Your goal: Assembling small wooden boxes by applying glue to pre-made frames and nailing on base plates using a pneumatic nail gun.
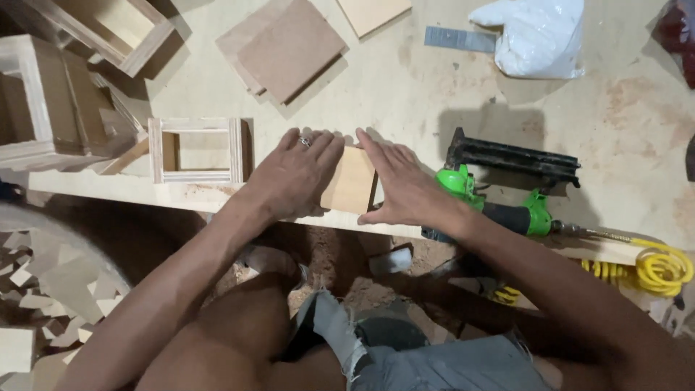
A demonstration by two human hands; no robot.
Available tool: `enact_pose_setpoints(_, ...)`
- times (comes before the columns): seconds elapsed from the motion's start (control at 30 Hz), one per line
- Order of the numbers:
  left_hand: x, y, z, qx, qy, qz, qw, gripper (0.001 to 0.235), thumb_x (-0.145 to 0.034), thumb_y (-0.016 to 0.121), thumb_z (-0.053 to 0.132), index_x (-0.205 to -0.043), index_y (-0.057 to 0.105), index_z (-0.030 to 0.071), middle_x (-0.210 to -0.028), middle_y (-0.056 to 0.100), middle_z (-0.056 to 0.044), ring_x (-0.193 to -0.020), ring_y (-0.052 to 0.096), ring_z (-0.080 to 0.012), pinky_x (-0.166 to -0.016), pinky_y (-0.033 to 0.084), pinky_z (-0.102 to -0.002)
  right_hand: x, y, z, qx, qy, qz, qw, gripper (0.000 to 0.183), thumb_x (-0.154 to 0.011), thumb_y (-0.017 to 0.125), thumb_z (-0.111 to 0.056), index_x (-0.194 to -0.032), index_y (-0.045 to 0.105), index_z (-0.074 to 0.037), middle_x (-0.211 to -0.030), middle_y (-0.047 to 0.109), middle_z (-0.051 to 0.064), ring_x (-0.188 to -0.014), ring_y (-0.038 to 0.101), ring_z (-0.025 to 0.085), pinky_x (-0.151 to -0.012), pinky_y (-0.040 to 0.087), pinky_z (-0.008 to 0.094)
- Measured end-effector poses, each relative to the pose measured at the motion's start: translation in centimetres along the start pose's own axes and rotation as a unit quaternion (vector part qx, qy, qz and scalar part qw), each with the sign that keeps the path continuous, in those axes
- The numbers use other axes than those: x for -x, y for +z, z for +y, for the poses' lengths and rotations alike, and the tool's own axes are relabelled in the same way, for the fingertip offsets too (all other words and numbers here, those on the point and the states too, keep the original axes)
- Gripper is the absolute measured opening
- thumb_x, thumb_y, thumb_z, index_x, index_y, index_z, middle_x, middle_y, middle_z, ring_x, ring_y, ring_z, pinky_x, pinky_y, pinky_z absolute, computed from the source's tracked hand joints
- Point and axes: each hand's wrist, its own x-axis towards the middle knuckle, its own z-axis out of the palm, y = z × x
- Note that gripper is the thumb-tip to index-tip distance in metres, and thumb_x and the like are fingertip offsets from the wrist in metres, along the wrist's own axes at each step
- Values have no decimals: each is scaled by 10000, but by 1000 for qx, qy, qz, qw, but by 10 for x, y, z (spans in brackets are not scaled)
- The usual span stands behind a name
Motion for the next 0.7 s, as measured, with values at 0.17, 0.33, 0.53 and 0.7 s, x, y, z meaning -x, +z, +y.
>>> enact_pose_setpoints(0.17,3,-5,3,-18,-40,1,999,1332,-587,861,666,-1554,212,19,-1542,346,-206,-1477,271,-370,-1210,132,-564,0,7,4,10,33,27,999,1395,-636,887,-580,-1591,43,-13,-1593,211,288,-1475,248,427,-1203,106,567)
enact_pose_setpoints(0.33,-11,-7,8,7,6,12,1000,1275,-562,844,648,-1522,276,30,-1534,348,-191,-1489,249,-348,-1210,114,-577,5,12,11,33,51,43,997,1320,-600,921,-549,-1550,203,19,-1560,270,288,-1461,266,435,-1179,76,618)
enact_pose_setpoints(0.53,-24,-2,0,27,24,-30,999,1155,-554,804,502,-1493,325,30,-1438,461,-168,-1435,372,-325,-1200,206,-533,5,27,14,69,34,125,989,1119,-569,884,-526,-1424,387,-3,-1484,352,239,-1392,374,426,-1137,106,683)
enact_pose_setpoints(0.7,-23,-1,-2,17,20,-46,999,1151,-569,789,492,-1511,299,47,-1462,448,-153,-1449,364,-318,-1208,213,-500,8,29,11,76,24,159,984,1039,-574,844,-485,-1385,423,9,-1433,402,257,-1367,406,431,-1108,112,705)
